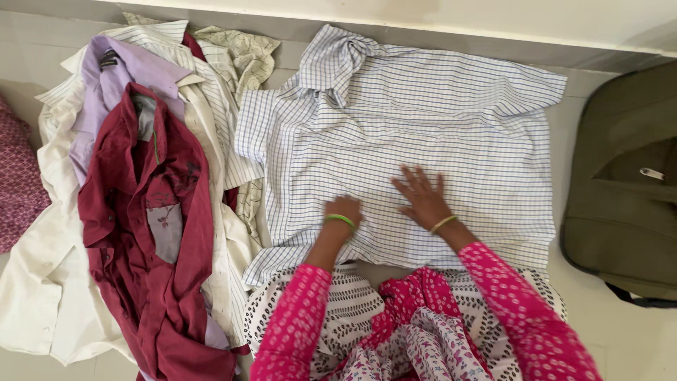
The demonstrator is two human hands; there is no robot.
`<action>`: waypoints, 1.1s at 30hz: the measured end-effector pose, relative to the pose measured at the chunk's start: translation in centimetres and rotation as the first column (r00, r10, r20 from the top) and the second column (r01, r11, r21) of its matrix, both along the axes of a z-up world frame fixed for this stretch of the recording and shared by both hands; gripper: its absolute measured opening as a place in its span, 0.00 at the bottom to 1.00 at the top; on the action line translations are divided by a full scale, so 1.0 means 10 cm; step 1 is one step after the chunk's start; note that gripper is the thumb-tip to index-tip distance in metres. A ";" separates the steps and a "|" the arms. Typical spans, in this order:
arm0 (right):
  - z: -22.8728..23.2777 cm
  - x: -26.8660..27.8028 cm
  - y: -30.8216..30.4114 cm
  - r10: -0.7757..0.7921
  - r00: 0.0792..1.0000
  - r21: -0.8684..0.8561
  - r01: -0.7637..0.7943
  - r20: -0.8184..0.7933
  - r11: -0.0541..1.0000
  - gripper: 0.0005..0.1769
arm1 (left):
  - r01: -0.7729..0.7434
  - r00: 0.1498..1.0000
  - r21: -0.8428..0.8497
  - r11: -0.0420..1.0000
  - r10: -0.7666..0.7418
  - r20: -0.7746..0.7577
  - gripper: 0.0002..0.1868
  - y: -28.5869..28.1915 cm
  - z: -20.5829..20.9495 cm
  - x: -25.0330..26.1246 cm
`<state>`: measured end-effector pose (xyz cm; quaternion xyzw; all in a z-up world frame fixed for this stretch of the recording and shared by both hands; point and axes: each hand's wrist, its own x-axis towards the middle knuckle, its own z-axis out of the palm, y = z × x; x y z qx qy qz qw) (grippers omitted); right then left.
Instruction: The person buttons a striped shirt by hand while sitting on the floor and then spreads it out before beginning to fold it.
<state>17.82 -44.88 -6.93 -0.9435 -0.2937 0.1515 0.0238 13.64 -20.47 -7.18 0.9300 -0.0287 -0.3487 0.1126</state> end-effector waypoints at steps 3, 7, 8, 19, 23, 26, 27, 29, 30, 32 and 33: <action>0.17 -0.06 -0.62 -0.141 0.978 -0.282 0.094 -0.153 0.955 0.50 | -0.118 0.993 0.163 0.980 0.121 -0.007 0.36 0.45 0.04 -0.01; 0.30 -0.15 -1.49 -0.344 0.927 -0.446 0.247 -0.149 0.860 0.56 | -0.218 0.957 0.322 0.921 0.266 -0.113 0.47 0.79 0.28 -0.04; 0.30 -0.17 -1.69 -0.371 0.918 -0.478 0.266 -0.138 0.837 0.58 | -0.204 0.945 0.373 0.905 0.282 -0.167 0.54 0.91 0.36 -0.06; 0.04 -0.35 -2.49 -0.598 0.799 -0.358 0.545 -0.052 0.759 0.54 | -0.196 0.979 0.622 0.758 0.190 0.077 0.24 1.44 0.56 -0.39; 0.13 -0.31 -2.10 -0.507 0.860 -0.212 0.484 -0.064 0.849 0.53 | -0.070 0.924 0.309 0.948 -0.055 0.378 0.16 1.19 0.24 -0.24; 0.24 -0.31 -1.94 -0.463 0.882 -0.231 0.434 -0.090 0.871 0.55 | 0.069 0.976 -0.061 0.996 -0.055 0.210 0.13 0.88 0.29 -0.27; 0.26 -0.32 -1.93 -0.454 0.886 -0.212 0.427 -0.095 0.879 0.56 | 0.102 0.986 -0.059 0.993 -0.092 0.141 0.13 0.84 0.36 -0.31; 0.31 -0.34 -1.94 -0.468 0.877 -0.245 0.433 -0.105 0.867 0.56 | 0.164 0.986 -0.062 0.985 -0.164 0.000 0.14 0.81 0.50 -0.38; 0.35 -0.34 -1.98 -0.492 0.864 -0.297 0.444 -0.108 0.845 0.56 | 0.172 0.984 0.021 0.985 -0.171 -0.046 0.16 0.82 0.55 -0.40; 0.42 -0.32 -2.04 -0.562 0.819 -0.354 0.494 -0.119 0.794 0.56 | 0.193 0.977 0.186 0.963 -0.171 -0.129 0.19 0.90 0.59 -0.41; 0.45 -0.32 -2.08 -0.609 0.783 -0.361 0.535 -0.129 0.764 0.57 | 0.169 0.980 0.275 0.946 -0.131 -0.149 0.23 0.96 0.60 -0.39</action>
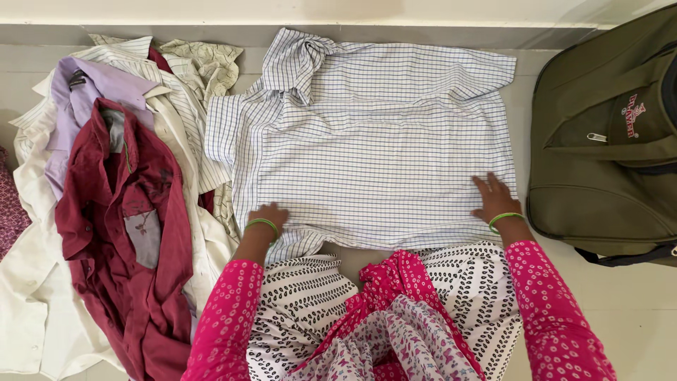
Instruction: The person buttons a striped shirt by hand while sitting on the floor and then spreads it out before beginning to fold it.
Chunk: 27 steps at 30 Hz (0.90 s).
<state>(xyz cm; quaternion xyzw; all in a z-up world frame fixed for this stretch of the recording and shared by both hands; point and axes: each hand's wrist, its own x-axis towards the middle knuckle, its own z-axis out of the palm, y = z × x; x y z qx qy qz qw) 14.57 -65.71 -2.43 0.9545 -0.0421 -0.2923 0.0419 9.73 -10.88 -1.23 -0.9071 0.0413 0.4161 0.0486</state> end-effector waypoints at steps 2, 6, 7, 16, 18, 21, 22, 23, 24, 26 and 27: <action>-0.01 -0.01 -0.09 -0.094 0.996 0.003 0.094 0.000 0.996 0.59 | -0.104 0.994 0.143 0.984 0.108 -0.018 0.24 0.19 0.00 0.02; -0.18 -0.10 -0.37 -0.169 0.982 0.006 0.170 0.088 0.985 0.59 | -0.150 0.979 0.277 0.949 0.183 -0.094 0.22 0.35 -0.09 0.01; -0.24 -0.11 -0.41 -0.173 0.978 0.002 0.174 0.119 0.985 0.58 | -0.196 0.975 0.252 0.948 0.216 -0.052 0.20 0.37 -0.13 0.02; -0.18 0.03 0.04 -0.008 0.997 0.112 -0.001 0.079 0.994 0.52 | -0.041 0.889 -0.019 0.999 0.046 0.455 0.28 0.20 -0.39 0.18; -0.11 0.05 0.12 -0.036 0.998 0.108 0.030 0.050 0.994 0.53 | -0.023 0.895 -0.004 1.000 0.022 0.445 0.38 0.14 -0.36 0.26; -0.14 0.08 0.07 -0.069 0.997 0.113 0.064 0.039 0.992 0.57 | -0.052 0.947 0.109 0.993 0.015 0.322 0.48 0.17 -0.32 0.36; -0.18 0.08 0.00 -0.080 0.996 0.116 0.075 0.039 0.990 0.59 | -0.064 0.947 0.122 0.990 0.021 0.321 0.50 0.19 -0.30 0.37; -0.24 0.08 -0.08 -0.066 0.995 0.142 0.055 0.070 0.988 0.60 | -0.075 0.947 0.135 0.988 0.028 0.319 0.52 0.22 -0.27 0.37; -0.32 0.09 -0.15 -0.051 0.994 0.169 0.034 0.100 0.985 0.62 | -0.088 0.947 0.149 0.985 0.036 0.318 0.54 0.24 -0.25 0.38; -0.47 0.15 -0.27 -0.046 0.989 0.210 0.016 0.140 0.977 0.63 | -0.128 0.960 0.160 0.979 0.081 0.269 0.60 0.25 -0.18 0.38; -0.54 0.19 -0.31 -0.055 0.987 0.227 0.020 0.149 0.974 0.63 | -0.148 0.964 0.166 0.975 0.104 0.245 0.62 0.27 -0.15 0.39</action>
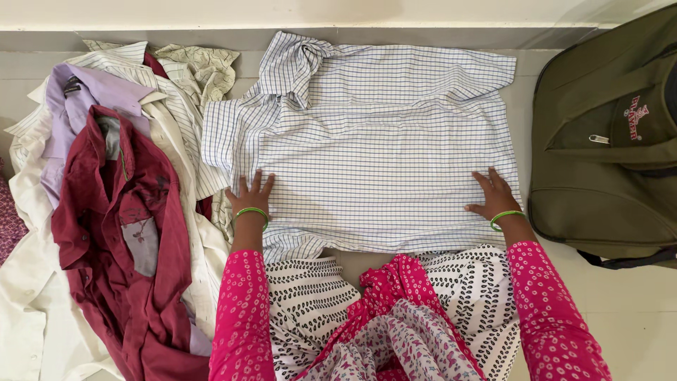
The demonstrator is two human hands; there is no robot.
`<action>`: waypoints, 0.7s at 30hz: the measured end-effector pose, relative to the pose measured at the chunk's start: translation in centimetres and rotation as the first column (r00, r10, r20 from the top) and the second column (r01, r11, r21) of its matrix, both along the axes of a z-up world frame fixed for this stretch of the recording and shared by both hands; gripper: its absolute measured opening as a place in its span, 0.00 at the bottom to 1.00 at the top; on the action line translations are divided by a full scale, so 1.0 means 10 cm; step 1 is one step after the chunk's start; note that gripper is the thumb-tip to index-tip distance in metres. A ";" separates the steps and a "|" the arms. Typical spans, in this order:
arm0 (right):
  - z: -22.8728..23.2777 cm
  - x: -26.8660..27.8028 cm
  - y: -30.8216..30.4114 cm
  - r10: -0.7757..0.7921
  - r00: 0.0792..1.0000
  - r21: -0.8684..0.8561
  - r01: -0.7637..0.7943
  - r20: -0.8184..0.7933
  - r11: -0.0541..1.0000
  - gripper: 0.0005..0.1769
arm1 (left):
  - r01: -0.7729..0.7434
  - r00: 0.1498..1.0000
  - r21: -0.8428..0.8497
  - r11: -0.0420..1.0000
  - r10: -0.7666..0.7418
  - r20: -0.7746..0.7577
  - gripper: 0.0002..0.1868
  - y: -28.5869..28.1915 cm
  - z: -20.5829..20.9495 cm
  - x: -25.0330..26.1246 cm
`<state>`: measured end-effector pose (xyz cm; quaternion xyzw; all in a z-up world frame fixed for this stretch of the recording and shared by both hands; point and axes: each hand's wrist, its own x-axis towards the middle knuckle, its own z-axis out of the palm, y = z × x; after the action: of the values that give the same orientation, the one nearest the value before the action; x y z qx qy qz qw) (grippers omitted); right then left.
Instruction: The person buttons a striped shirt by hand while sitting on the floor and then spreads it out before beginning to fold it.
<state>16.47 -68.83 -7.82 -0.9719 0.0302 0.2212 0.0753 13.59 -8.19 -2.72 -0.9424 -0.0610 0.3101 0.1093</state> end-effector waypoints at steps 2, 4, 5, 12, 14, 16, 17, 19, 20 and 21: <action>-0.10 0.02 -0.08 0.008 1.000 0.026 -0.009 0.023 1.000 0.62 | -0.006 0.999 0.012 1.000 0.006 -0.045 0.63 0.03 0.02 0.00; -0.13 0.04 -0.11 0.039 0.997 0.047 -0.041 0.059 0.998 0.63 | 0.009 0.999 0.039 0.999 -0.007 -0.036 0.62 0.05 -0.05 0.00; -0.14 0.06 -0.11 0.027 0.998 0.046 -0.029 0.050 0.999 0.63 | 0.025 1.000 0.061 0.998 -0.024 -0.004 0.61 0.08 -0.10 0.01; -0.06 0.04 -0.17 -0.030 1.000 0.041 0.029 0.006 0.999 0.67 | -0.056 0.998 0.096 0.994 0.056 -0.002 0.53 0.23 -0.21 -0.05; -0.06 0.03 -0.28 -0.056 0.998 0.037 0.056 0.013 0.998 0.68 | -0.078 0.992 0.139 0.987 0.090 -0.088 0.54 0.25 -0.13 -0.03; -0.06 -0.07 -0.45 -0.091 0.996 0.014 0.091 0.021 0.996 0.70 | -0.077 0.987 0.163 0.984 0.099 -0.131 0.53 0.24 -0.08 -0.07; -0.05 -0.10 -0.49 -0.108 0.993 0.028 0.107 0.044 0.994 0.70 | -0.067 0.989 0.166 0.984 0.088 -0.120 0.51 0.23 -0.08 -0.06; -0.03 -0.14 -0.51 -0.144 0.986 0.058 0.139 0.088 0.989 0.69 | -0.015 0.999 0.178 0.984 0.022 -0.036 0.43 0.22 -0.11 -0.04; 0.00 -0.15 -0.48 -0.092 0.988 -0.001 0.093 0.126 0.996 0.64 | 0.026 0.999 0.190 0.981 -0.033 0.037 0.38 0.20 -0.14 -0.03; 0.04 -0.17 -0.43 -0.038 0.986 -0.062 0.049 0.162 0.997 0.58 | 0.063 0.990 0.207 0.976 -0.088 0.110 0.34 0.17 -0.18 -0.02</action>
<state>14.80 -73.12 -7.42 -0.9875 0.0525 0.1395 0.0503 13.42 -6.47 -4.52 -0.9448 -0.0628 0.2414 0.2125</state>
